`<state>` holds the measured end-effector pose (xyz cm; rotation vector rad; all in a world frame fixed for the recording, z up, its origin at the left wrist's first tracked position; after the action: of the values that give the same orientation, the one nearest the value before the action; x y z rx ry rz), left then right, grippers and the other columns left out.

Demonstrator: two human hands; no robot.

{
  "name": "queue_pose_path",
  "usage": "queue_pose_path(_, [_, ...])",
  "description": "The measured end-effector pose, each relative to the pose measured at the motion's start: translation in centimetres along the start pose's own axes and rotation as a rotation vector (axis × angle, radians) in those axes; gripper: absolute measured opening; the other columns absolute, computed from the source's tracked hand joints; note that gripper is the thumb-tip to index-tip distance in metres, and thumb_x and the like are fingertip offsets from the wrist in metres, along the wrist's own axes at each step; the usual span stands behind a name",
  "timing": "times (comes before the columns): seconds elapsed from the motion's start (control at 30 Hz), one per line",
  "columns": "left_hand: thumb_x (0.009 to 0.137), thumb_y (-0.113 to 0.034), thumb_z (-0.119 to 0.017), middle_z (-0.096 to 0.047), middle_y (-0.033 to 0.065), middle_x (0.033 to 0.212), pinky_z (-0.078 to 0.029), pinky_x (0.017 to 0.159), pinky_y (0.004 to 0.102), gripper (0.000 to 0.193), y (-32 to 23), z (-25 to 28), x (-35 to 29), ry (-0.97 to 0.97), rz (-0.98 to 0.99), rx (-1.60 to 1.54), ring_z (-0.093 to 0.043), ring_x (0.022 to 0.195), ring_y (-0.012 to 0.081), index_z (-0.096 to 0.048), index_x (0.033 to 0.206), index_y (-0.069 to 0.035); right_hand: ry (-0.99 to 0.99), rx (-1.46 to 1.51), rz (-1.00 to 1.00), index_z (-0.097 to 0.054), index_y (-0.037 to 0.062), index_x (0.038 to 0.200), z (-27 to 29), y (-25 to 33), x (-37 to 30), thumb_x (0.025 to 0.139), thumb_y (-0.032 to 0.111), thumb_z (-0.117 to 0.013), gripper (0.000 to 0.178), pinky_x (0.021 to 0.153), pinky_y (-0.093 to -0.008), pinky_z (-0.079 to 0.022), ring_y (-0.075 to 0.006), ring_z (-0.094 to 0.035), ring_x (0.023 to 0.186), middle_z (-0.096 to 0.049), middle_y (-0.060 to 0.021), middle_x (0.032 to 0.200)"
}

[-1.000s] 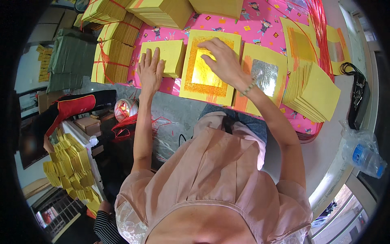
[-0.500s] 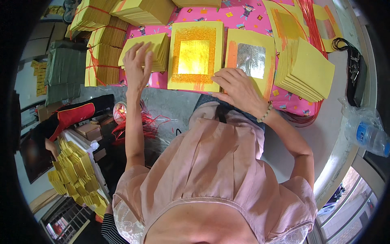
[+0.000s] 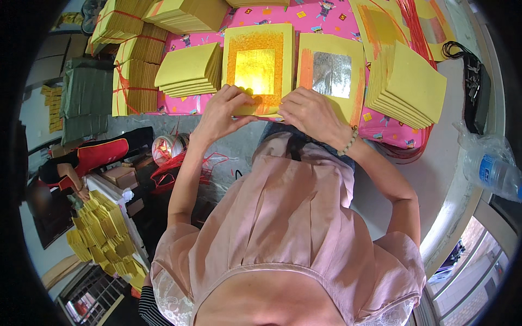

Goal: Bundling and tying stacks of joss paper sheets with red plastic ribbon.

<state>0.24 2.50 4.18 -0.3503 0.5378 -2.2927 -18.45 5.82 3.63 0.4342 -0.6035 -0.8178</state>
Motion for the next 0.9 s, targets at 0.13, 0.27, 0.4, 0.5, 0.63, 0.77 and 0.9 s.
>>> queue_pose_path(0.13, [0.070,-0.024,-0.080,-0.060,0.0060,0.096,-0.048,0.080,0.0386,0.034,0.4,0.1,0.1,0.022,0.017,-0.007,-0.056,0.093,0.0266,-0.067,0.098,-0.011,0.016,0.009,-0.028,-0.067,0.0004,0.086,-0.1,-0.2,0.3,0.083,0.012,-0.068,0.012,0.075,-0.0347,-0.051,-0.0254,-0.062,0.086,-0.066,-0.0079,0.091])
queue_pose_path(0.27, [0.070,-0.024,-0.080,-0.060,0.0064,0.095,-0.049,0.078,0.0388,0.033,0.7,0.1,0.2,0.037,0.042,-0.019,-0.058,0.092,0.0270,-0.067,0.098,-0.011,0.014,-0.010,-0.003,-0.066,0.0015,0.089,0.1,0.1,0.3,0.081,0.015,-0.070,0.016,0.075,-0.0352,-0.051,-0.0251,-0.062,0.086,-0.065,-0.0080,0.091])
queue_pose_path(0.4, [0.070,-0.025,-0.080,-0.061,0.0067,0.093,-0.050,0.077,0.0391,0.033,0.9,0.2,0.4,0.030,0.029,-0.028,-0.058,0.091,0.0273,-0.067,0.097,-0.011,0.039,-0.092,0.026,-0.065,0.0028,0.093,-0.1,0.6,0.3,0.079,0.019,-0.073,0.022,0.074,-0.0360,-0.051,-0.0257,-0.062,0.086,-0.064,-0.0082,0.092])
queue_pose_path(0.5, [0.070,-0.027,-0.080,-0.061,0.0067,0.092,-0.050,0.076,0.0393,0.033,0.9,0.3,0.5,0.040,0.024,-0.025,-0.059,0.089,0.0278,-0.068,0.096,-0.011,0.026,-0.098,0.021,-0.066,0.0031,0.089,-0.3,0.6,0.4,0.080,0.017,-0.072,0.018,0.071,-0.0363,-0.052,-0.0259,-0.063,0.083,-0.064,-0.0078,0.089])
queue_pose_path(0.63, [0.070,-0.028,-0.081,-0.060,0.0071,0.094,-0.050,0.077,0.0392,0.034,0.7,0.2,0.7,0.069,0.023,-0.025,-0.058,0.090,0.0279,-0.067,0.096,-0.011,0.044,-0.054,0.017,-0.067,0.0035,0.085,-0.3,0.0,0.8,0.081,0.017,-0.070,0.014,0.067,-0.0358,-0.052,-0.0258,-0.064,0.078,-0.064,-0.0076,0.084])
queue_pose_path(0.77, [0.069,-0.031,-0.082,-0.060,0.0076,0.096,-0.049,0.079,0.0396,0.038,0.7,0.1,0.8,0.079,0.015,-0.021,-0.058,0.092,0.0282,-0.065,0.096,-0.011,0.115,-0.025,-0.048,-0.067,0.0033,0.082,-0.2,-0.8,1.3,0.084,0.017,-0.068,0.014,0.063,-0.0358,-0.052,-0.0267,-0.065,0.073,-0.065,-0.0085,0.080])
queue_pose_path(0.9, [0.069,-0.034,-0.081,-0.060,0.0080,0.095,-0.049,0.079,0.0406,0.040,1.2,0.1,0.8,0.079,0.027,-0.071,-0.058,0.092,0.0290,-0.065,0.096,-0.010,0.156,0.014,-0.094,-0.068,0.0027,0.082,-0.1,-1.3,1.7,0.084,0.017,-0.068,0.015,0.062,-0.0367,-0.051,-0.0274,-0.065,0.073,-0.066,-0.0092,0.080])
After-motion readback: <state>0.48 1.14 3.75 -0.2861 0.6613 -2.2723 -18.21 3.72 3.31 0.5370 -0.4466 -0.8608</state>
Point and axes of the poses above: each hand's wrist, its own x-axis towards the middle knuckle, its own z-axis out of the back of the hand, y = z × x, the point moved 6 cm from there along x, towards the middle knuckle
